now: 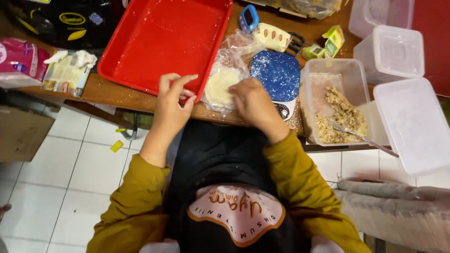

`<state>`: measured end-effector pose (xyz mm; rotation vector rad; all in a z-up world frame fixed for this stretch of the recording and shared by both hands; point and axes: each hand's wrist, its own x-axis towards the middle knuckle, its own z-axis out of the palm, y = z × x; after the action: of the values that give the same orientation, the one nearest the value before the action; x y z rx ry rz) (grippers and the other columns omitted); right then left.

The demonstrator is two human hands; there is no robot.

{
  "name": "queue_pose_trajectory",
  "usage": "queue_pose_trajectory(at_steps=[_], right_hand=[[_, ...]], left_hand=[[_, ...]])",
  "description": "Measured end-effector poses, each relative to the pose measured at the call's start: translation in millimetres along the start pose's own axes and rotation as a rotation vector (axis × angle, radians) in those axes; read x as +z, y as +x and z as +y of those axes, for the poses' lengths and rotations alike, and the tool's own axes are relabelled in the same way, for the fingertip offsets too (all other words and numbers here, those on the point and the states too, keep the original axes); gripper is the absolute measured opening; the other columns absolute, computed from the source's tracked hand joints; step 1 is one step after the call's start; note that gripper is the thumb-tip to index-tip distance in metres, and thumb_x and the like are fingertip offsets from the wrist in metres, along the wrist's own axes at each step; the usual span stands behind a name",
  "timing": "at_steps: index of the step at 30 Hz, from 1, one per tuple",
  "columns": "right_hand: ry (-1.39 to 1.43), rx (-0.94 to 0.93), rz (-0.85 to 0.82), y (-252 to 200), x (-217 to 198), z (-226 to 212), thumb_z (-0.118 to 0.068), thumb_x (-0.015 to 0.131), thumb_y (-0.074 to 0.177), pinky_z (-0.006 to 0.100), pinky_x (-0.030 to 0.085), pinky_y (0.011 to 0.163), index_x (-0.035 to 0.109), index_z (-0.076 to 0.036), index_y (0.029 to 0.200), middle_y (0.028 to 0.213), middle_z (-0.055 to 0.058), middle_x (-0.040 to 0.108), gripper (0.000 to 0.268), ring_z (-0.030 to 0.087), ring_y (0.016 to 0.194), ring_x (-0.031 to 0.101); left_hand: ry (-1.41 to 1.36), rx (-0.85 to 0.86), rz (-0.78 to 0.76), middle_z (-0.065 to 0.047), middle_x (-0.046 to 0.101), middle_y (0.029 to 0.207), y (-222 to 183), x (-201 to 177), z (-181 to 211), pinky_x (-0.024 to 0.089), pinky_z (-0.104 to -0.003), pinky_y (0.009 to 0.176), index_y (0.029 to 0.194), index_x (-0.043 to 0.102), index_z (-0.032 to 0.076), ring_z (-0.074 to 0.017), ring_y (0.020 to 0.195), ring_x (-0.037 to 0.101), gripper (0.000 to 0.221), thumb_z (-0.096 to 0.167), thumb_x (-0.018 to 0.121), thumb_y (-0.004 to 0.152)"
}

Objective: The person is assembling dumplings by placing filling onto wrappers and folding them closed, using a scale for portioning.

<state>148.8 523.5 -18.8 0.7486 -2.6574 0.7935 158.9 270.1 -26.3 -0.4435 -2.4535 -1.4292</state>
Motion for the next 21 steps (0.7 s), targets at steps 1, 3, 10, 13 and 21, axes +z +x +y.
queue_pose_trajectory(at_steps=[1,3,10,13,21], right_hand=[[-0.011,0.006,0.006,5.9,5.5,-1.0,-0.01,0.069,0.088,0.043,0.054,0.087,0.075,-0.012,0.104,0.092,0.011,0.07,0.017,0.035,0.097,0.065],[-0.092,-0.036,-0.02,17.5,15.9,-1.1,-0.016,0.069,0.089,0.046,0.048,0.103,0.068,-0.001,0.122,0.117,0.019,0.066,0.037,0.039,0.118,0.06],[-0.225,0.108,0.054,26.8,49.4,41.0,-0.024,0.065,0.095,0.05,0.047,0.1,0.069,0.004,0.119,0.107,0.021,0.067,0.037,0.042,0.114,0.061],[-0.205,0.15,0.069,26.5,50.4,47.2,-0.02,0.066,0.093,0.048,0.05,0.093,0.073,-0.002,0.109,0.098,0.017,0.068,0.026,0.039,0.106,0.064],[0.163,0.189,0.03,24.9,23.9,20.5,-0.024,0.07,0.092,0.049,0.053,0.087,0.066,-0.014,0.107,0.094,0.012,0.07,0.019,0.038,0.097,0.068]], left_hand=[[-0.008,0.01,-0.005,-0.015,0.044,0.13,1.6,2.9,1.6,0.061,-0.033,0.085,0.135,0.063,0.019,-0.0277,0.092,0.074,0.059,-0.009,0.074,0.085],[0.03,0.146,0.003,-0.012,0.054,0.119,6.7,10.0,4.5,0.06,-0.039,0.086,0.125,0.069,0.016,-0.0287,0.096,0.073,0.043,-0.001,0.075,0.086],[-0.028,0.231,0.016,-0.007,0.062,0.113,14.9,34.6,15.9,0.054,-0.044,0.094,0.115,0.073,0.019,-0.0311,0.106,0.068,0.028,0.013,0.077,0.087],[-0.082,0.19,-0.003,-0.006,0.063,0.114,19.3,40.2,17.2,0.053,-0.044,0.095,0.115,0.074,0.019,-0.0309,0.107,0.068,0.028,0.012,0.076,0.088],[-0.175,0.07,0.048,-0.015,0.054,0.131,20.3,37.9,21.8,0.045,-0.048,0.11,0.132,0.06,0.009,-0.0363,0.129,0.056,0.042,0.012,0.071,0.091]])
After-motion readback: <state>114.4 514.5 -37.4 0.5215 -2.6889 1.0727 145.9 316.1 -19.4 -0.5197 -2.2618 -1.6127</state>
